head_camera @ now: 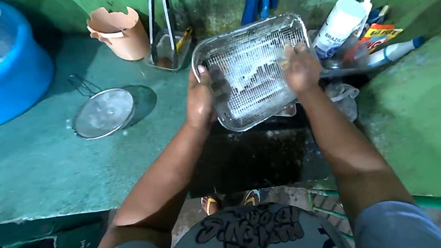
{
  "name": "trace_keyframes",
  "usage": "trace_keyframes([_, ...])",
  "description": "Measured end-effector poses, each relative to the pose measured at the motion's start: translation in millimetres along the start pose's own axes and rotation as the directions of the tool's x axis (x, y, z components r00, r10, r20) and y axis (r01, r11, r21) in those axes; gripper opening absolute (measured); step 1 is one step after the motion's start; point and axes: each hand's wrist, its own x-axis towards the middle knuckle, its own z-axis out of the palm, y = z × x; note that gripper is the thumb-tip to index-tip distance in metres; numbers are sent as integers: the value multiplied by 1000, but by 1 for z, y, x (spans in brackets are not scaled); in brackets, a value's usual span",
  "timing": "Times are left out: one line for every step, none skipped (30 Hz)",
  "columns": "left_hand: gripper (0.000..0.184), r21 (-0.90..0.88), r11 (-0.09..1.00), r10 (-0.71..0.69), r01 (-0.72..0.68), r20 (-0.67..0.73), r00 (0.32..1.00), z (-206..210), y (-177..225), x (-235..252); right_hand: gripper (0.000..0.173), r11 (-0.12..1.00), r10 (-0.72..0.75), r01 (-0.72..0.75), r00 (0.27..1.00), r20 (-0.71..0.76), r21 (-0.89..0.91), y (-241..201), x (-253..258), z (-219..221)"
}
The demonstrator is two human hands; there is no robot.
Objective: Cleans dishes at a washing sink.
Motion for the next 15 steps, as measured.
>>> trace_keyframes([45,-5,1000,7,-7,-4,1000,4,-1,-1,40,996,-5,7,1000,-21,94,-18,-10,5])
trace_keyframes([45,2,1000,17,-17,-8,1000,10,-2,0,41,980,-26,18,999,38,196,-42,-21,6])
trace_keyframes([46,16,1000,26,-26,-18,999,14,-4,2,41,949,-93,62,992,88,308,-64,-33,7])
trace_keyframes([48,32,999,38,-38,-14,999,16,-7,5,36,910,-183,124,976,115,396,-81,-44,10])
trace_keyframes([49,50,998,47,-47,2,999,15,-10,8,32,871,-282,201,952,122,449,-92,-52,14])
trace_keyframes([49,66,996,56,-56,9,998,12,-12,12,29,840,-373,299,924,80,453,-94,-56,18])
trace_keyframes([49,82,995,52,-52,3,999,9,-13,14,27,821,-441,400,898,7,408,-89,-54,23])
trace_keyframes([48,102,994,41,-40,-10,999,7,-13,15,27,828,-476,464,878,-43,316,-77,-47,25])
trace_keyframes([46,114,993,32,-29,-24,999,4,-11,14,30,855,-479,477,877,-46,203,-62,-36,22])
trace_keyframes([43,115,993,20,-16,-30,999,1,-7,13,34,889,-448,447,894,-8,101,-46,-24,12])
trace_keyframes([42,114,993,2,2,-31,1000,-3,-3,11,38,917,-400,399,915,51,25,-32,-12,-1])
trace_keyframes([42,118,993,-19,23,-33,999,-7,1,9,39,932,-358,361,930,82,-18,-19,-1,-16])
trace_keyframes([44,115,993,-35,37,-26,999,-13,5,9,37,941,-334,336,941,53,-42,-9,6,-30])
trace_keyframes([44,120,992,-44,46,-22,999,-17,8,9,32,931,-353,347,935,-43,-111,-1,14,-38])
trace_keyframes([43,127,991,-47,49,-17,999,-20,9,8,27,911,-394,362,906,-157,-198,6,21,-43])
